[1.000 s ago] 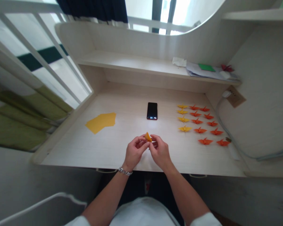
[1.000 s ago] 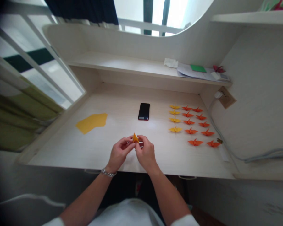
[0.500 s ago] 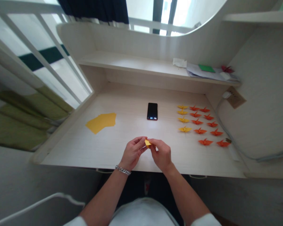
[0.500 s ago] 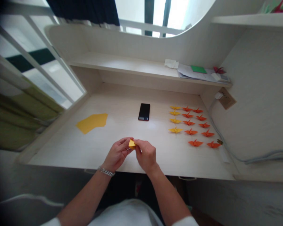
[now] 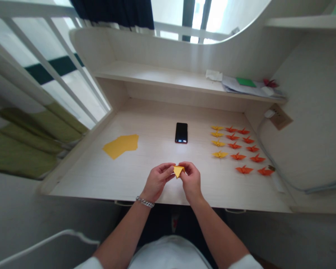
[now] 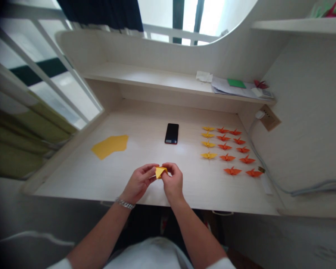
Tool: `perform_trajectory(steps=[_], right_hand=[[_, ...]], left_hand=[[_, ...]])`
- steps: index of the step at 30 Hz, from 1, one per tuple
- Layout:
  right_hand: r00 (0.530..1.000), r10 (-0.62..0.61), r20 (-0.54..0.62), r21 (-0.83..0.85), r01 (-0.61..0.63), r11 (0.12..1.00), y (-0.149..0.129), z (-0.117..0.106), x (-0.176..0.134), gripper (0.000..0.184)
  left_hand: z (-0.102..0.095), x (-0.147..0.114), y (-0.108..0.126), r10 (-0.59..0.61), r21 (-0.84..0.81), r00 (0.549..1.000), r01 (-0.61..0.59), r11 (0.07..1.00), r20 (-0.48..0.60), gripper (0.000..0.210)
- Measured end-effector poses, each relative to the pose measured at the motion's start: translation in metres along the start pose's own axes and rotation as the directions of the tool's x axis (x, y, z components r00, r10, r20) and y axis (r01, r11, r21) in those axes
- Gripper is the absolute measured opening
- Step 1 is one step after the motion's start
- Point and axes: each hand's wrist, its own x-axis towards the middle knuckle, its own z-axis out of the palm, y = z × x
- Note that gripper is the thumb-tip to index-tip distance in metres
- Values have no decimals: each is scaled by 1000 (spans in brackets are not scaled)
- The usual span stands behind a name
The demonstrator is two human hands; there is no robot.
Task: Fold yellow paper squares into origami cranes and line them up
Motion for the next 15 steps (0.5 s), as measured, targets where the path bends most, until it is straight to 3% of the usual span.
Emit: perform_trajectory(steps=[6, 15], right_hand=[[995, 96, 39, 84, -99, 992, -5, 0, 2, 26], [998, -3, 58, -60, 6, 998, -1, -4, 3, 13]], left_hand=[[0, 0, 0, 12, -17, 1000, -12, 1000, -7, 28], [0, 3, -3, 7, -66, 1000, -7, 998, -1, 26]])
